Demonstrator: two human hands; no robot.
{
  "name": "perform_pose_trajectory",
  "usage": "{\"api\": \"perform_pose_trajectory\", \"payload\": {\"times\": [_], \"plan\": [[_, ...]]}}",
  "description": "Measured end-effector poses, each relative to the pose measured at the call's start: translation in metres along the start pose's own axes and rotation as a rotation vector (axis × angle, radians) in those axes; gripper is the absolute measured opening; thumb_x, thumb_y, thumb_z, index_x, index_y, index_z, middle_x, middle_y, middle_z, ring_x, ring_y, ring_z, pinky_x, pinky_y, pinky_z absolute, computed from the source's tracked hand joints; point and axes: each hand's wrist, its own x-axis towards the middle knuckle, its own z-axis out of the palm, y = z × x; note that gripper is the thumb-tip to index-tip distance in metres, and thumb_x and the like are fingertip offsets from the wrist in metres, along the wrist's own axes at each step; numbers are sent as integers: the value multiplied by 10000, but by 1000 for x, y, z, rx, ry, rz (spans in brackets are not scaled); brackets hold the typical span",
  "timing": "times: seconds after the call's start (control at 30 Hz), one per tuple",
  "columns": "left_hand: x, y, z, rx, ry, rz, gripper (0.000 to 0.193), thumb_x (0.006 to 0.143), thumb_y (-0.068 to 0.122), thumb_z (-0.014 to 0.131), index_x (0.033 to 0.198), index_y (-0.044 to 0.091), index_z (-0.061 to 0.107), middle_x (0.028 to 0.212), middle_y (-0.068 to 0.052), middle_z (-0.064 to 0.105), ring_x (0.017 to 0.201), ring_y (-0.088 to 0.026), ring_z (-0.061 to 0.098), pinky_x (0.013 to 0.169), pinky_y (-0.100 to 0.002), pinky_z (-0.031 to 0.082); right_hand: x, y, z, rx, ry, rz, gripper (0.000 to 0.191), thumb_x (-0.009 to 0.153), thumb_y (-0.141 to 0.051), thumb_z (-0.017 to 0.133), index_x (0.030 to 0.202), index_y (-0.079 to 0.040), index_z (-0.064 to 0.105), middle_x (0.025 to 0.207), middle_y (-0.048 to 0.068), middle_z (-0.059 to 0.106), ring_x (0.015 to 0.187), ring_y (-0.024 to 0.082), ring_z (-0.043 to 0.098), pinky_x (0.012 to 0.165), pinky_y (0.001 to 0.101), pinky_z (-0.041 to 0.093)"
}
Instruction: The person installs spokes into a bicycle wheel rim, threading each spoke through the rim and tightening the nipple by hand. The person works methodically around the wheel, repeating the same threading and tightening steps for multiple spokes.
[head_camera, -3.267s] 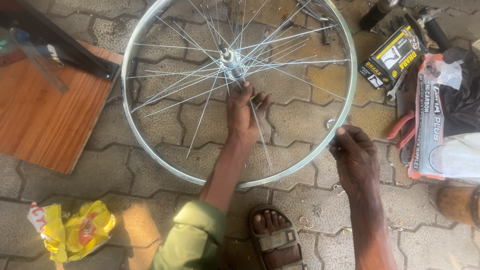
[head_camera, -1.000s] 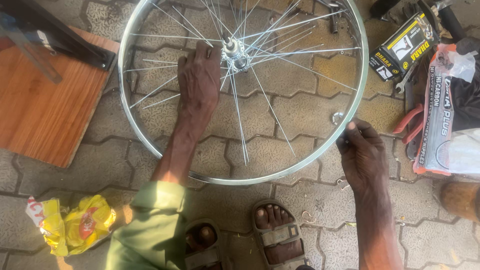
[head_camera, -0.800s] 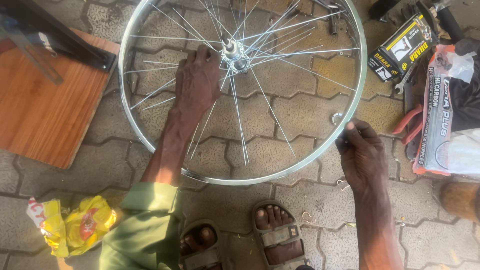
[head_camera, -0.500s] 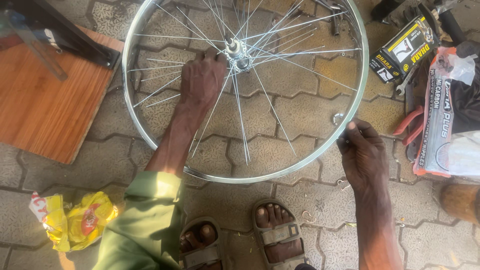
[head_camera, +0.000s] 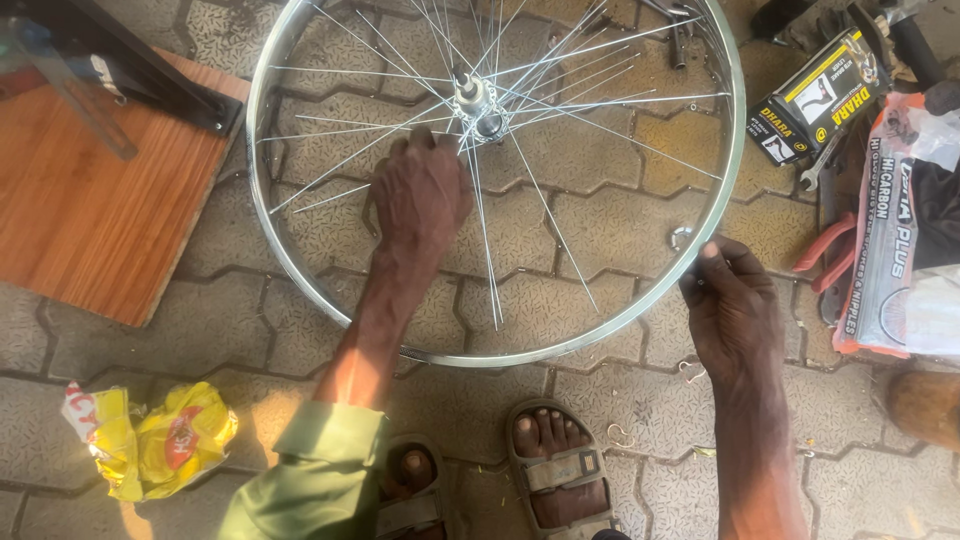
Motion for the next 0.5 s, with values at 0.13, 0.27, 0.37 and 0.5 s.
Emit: {"api": "perform_pose_trajectory", "payload": {"times": [0.13, 0.27, 0.37, 0.5], "plan": [[-12, 13, 10, 100, 264, -2, 215, 963, 157, 745, 1134, 27, 737, 1059, -166, 716, 885, -294, 710, 714, -456, 587, 0, -1, -1, -5, -2, -2, 76, 1000, -44, 710, 1073, -22, 713, 1018, 97, 736, 876, 121, 706, 760, 190, 612], [-24, 27, 30, 152, 412, 121, 83, 944, 133, 747, 940, 57, 713, 987, -127, 721, 776, -239, 685, 602, -388, 567, 2, 1, -2, 0, -2, -2, 93, 992, -37, 711, 1082, -19, 725, 1011, 95, 737, 876, 124, 709, 762, 196, 612], [-26, 38, 46, 192, 15, -13, 110, 996, 148, 713, 1006, 38, 710, 938, -132, 730, 672, -211, 605, 502, -333, 535, 3, 2, -3, -5, -2, 0, 91, 992, -30, 718, 1082, -40, 728, 1004, 84, 738, 873, 123, 706, 759, 202, 608], [-28, 43, 52, 207, 12, -93, 148, 975, 108, 669, 1039, -22, 696, 880, -133, 720, 447, -113, 536, 314, -263, 469, 2, 3, -4, 10, -4, -3, 90, 987, -38, 718, 1075, -42, 735, 1000, 83, 745, 874, 122, 707, 761, 212, 607]]}}
